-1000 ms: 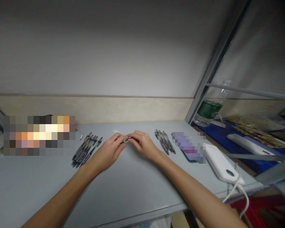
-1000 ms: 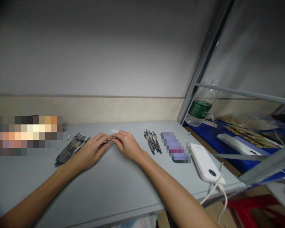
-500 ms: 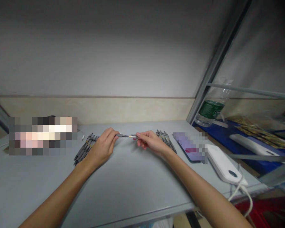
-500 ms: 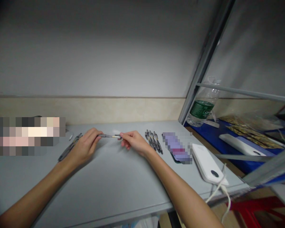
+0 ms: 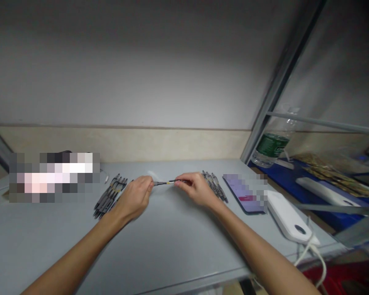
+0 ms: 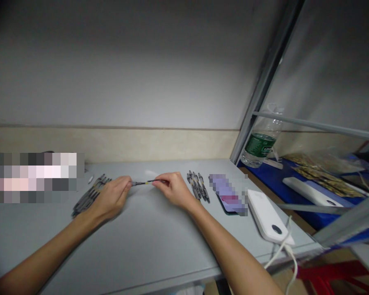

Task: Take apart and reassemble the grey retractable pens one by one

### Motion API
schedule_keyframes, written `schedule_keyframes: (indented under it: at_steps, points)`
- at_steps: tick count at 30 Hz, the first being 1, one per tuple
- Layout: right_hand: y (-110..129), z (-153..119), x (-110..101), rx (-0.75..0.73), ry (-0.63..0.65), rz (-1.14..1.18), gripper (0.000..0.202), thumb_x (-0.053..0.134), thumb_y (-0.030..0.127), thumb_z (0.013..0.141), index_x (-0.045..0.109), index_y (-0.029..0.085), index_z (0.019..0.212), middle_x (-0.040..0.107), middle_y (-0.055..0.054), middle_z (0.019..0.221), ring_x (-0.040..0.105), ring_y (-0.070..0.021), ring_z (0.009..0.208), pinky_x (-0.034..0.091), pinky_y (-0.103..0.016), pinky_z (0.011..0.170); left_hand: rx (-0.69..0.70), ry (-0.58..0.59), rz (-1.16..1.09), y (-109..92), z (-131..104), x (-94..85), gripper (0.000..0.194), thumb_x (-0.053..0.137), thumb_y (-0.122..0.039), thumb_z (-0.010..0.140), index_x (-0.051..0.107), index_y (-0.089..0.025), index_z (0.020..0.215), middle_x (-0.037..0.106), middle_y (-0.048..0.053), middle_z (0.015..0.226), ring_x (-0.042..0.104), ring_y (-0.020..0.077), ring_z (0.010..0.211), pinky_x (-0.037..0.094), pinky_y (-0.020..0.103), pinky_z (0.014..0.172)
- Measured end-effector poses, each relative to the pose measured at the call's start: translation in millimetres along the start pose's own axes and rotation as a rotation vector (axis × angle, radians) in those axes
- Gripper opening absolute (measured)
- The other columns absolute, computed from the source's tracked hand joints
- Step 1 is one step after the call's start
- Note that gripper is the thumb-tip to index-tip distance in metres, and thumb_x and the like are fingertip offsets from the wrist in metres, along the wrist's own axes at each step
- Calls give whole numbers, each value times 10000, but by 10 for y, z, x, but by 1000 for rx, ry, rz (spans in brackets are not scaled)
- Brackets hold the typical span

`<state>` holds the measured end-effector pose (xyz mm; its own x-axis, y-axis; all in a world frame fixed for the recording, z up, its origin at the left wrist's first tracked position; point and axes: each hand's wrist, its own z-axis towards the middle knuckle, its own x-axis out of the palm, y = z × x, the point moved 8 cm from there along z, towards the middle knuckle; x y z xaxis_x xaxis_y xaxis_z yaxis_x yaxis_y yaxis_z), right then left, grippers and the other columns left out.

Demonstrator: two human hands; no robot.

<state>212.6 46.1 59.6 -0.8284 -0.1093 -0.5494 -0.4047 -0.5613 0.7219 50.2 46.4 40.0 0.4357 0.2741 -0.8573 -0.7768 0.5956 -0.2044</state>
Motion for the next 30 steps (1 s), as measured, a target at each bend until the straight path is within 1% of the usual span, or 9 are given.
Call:
schedule_keyframes:
  at_steps: [5,8,11,13,17,20,23,26,30]
  points:
    - [-8,6,-9,-32,-62,-57,233,554,332,851,711,160,839,634,-38,715,503,-135,631,357,-248,619,-85,25,-199,71,14,11,339,253,-323,957,453,-200,713,517,-1,655,501,157,634,368,282,622]
    - [-265,4,89,182,-4,188,312,536,390,849,687,127,774,487,20,531,395,-98,485,301,-225,491,-7,-55,-194,21,30,-104,248,309,-309,944,503,-182,855,567,35,811,525,174,784,391,293,726]
    - [-408,-40,221,343,114,407,354,525,432,844,670,117,772,345,68,468,290,-78,417,266,-218,436,88,-107,-80,-56,33,-172,262,299,-273,937,502,-179,800,546,52,779,502,191,777,382,306,718]
    - [-351,-31,187,279,105,362,326,555,420,829,680,123,780,406,49,496,341,-85,452,299,-222,463,77,-107,-19,-53,35,-160,314,283,-264,936,475,-191,699,513,37,685,485,188,698,364,304,664]
    - [-160,4,7,69,-79,128,258,638,379,784,708,166,911,628,-38,755,499,-128,646,380,-239,591,-72,-80,-85,73,36,-88,369,284,-294,945,423,-201,616,477,-4,579,468,153,572,326,280,583]
    - [-323,3,103,235,-38,273,399,560,494,816,683,143,960,633,-46,706,505,-119,560,378,-224,504,-83,-95,-127,91,37,-77,357,281,-296,946,418,-202,630,475,-10,589,468,146,572,326,271,580]
    - [-503,-36,251,419,54,423,559,397,589,861,656,111,731,537,-10,505,421,-89,411,313,-208,404,-28,-104,-109,51,45,-75,342,289,-284,941,430,-201,640,483,-4,615,480,155,611,338,273,608]
    - [-490,-23,233,378,35,471,421,543,530,804,623,130,700,511,18,517,414,-77,426,327,-195,405,-22,-103,-99,55,50,-62,339,292,-279,938,444,-200,646,497,0,621,486,160,616,344,276,614]
    - [-397,4,127,286,-48,475,402,727,418,664,627,176,969,601,-19,804,539,-117,623,428,-198,459,-49,-100,-78,97,45,-51,350,287,-287,940,444,-202,639,504,2,617,487,163,604,345,281,605]
